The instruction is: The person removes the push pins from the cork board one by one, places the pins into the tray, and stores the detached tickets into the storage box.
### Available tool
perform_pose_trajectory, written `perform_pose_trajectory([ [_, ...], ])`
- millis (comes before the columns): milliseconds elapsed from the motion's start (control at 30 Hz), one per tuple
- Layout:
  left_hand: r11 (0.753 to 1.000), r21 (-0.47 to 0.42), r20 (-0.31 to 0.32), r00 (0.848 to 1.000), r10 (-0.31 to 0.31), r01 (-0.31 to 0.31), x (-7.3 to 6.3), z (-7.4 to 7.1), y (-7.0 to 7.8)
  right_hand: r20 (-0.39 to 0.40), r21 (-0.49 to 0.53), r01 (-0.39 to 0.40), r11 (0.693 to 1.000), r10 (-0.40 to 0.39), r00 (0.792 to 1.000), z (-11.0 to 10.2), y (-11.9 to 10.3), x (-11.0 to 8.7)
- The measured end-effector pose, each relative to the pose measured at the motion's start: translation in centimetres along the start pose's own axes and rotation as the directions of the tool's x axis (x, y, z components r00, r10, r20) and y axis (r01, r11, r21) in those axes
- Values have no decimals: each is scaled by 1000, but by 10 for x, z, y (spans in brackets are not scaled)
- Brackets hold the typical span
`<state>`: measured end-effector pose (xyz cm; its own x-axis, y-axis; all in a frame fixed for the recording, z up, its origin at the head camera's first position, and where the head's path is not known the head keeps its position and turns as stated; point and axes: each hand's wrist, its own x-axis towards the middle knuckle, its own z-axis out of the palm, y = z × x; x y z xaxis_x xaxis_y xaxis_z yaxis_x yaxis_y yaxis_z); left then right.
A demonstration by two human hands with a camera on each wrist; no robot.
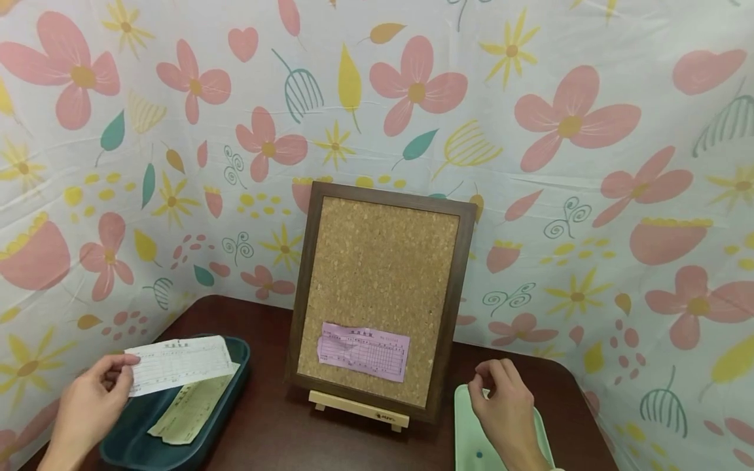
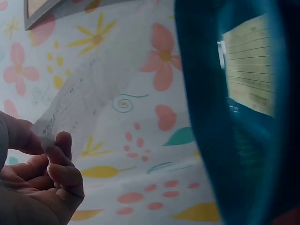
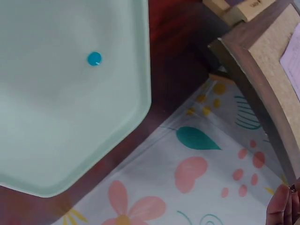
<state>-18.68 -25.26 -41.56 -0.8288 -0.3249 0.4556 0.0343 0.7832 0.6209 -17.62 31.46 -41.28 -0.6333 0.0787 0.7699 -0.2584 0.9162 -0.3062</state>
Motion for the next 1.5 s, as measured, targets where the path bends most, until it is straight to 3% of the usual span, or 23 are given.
perform_pose_trajectory([
  [267,998,26,115,992,-53,51,-9,9,-13,38,-18,-40,999,41,998,5,10,-16],
  [367,997,23,217,973,-82,79,-13,11,-15,70,-40,-63,997,65,995,7,12,-23],
  [500,993,28,343,932,-116,113,-15,13,-16,107,-50,-69,996,74,992,9,18,-34],
  [667,994,53,414,903,-113,100,-15,17,-19,143,-43,-62,997,67,987,13,29,-48],
  [767,991,80,445,886,-133,109,-14,19,-20,202,-49,-94,994,102,974,17,33,-58],
  [833,989,100,461,875,-145,111,-12,21,-21,263,-54,-128,990,138,955,18,36,-65],
  [900,988,118,477,867,-147,103,-11,22,-22,342,-69,-171,983,184,922,19,38,-70],
  [967,987,130,496,856,-146,93,-11,23,-24,426,-91,-223,971,240,872,19,41,-73],
  [1033,987,138,510,848,-145,86,-10,24,-25,506,-118,-275,954,296,810,19,43,-75],
  [1133,986,145,515,844,-149,86,-10,25,-26,569,-147,-317,937,342,748,21,45,-78],
  [1200,984,152,513,844,-158,91,-9,26,-26,587,-156,-329,932,355,727,23,45,-81],
  [1400,982,152,523,834,-175,111,-9,29,-24,607,-172,-355,919,382,696,27,46,-88],
  [1500,985,137,515,842,-161,105,-11,29,-21,622,-183,-357,916,389,679,28,46,-89],
])
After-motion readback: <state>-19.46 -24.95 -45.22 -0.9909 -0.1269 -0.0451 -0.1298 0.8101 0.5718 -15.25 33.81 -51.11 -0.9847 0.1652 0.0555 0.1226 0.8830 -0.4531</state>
